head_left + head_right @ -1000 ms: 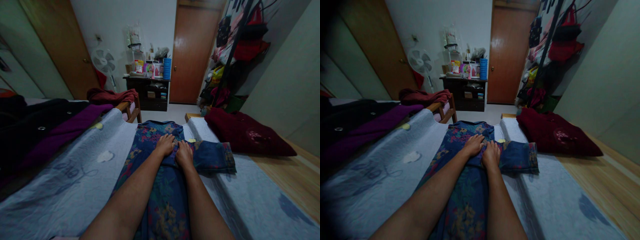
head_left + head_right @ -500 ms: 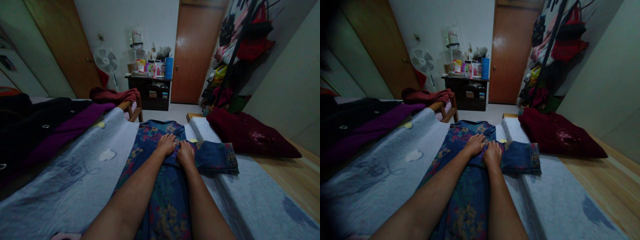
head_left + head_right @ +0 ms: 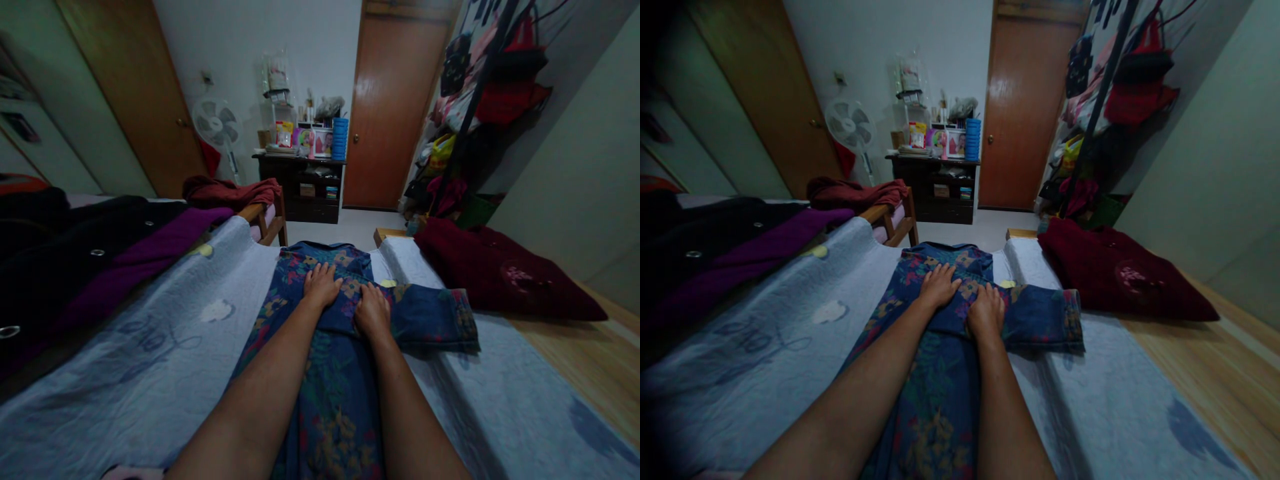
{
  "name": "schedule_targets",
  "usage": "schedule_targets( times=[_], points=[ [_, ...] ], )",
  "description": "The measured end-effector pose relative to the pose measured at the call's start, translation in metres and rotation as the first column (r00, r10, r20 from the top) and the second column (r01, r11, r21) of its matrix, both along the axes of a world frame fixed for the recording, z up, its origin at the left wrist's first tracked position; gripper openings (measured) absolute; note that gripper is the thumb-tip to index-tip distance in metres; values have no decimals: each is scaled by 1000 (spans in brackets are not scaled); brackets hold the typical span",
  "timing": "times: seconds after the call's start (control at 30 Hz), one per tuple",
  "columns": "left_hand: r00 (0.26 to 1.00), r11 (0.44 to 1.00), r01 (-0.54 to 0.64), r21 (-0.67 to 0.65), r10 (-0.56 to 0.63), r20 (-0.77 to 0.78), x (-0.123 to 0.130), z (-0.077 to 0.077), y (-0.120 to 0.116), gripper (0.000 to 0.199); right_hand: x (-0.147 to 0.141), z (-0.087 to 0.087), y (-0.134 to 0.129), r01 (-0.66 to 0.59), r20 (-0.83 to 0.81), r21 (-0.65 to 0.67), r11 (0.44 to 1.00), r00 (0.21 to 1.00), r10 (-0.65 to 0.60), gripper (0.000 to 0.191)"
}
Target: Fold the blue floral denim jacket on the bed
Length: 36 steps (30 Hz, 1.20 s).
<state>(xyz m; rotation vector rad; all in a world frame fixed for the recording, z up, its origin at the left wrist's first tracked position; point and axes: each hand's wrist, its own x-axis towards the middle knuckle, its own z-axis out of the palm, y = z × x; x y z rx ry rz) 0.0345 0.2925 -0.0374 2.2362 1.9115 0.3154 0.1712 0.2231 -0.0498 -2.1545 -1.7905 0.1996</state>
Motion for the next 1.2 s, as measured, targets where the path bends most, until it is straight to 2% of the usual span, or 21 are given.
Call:
schedule_targets(
  times=[0.23,0.4,0.57,0.67,0.83,0.97,1.2],
  points=[
    [994,994,-105,10,106,-14,0,-2,0,61,-1,3,0,7,-17,-23,1000,1000,-7,50],
    [994,994,-109,-3,109,-7,0,-4,2,61,-1,6,1,-12,-30,13,1000,999,12,49],
    [995,995,-102,19,102,-4,-1,-4,1,60,-15,8,3,-190,-47,149,970,979,199,50],
    [995,995,-98,22,98,-8,-2,-5,1,57,-25,6,-1,-285,-42,106,953,956,290,52],
    [994,994,-108,30,108,-13,-2,-8,4,56,-23,7,-5,-175,11,-42,984,984,176,50],
    [994,993,-113,29,113,7,-2,-8,4,57,-15,12,-2,-93,51,-104,990,994,99,58],
    [993,992,-117,51,116,7,0,-6,0,56,-14,15,-5,-132,65,-142,981,988,142,57]
  ],
)
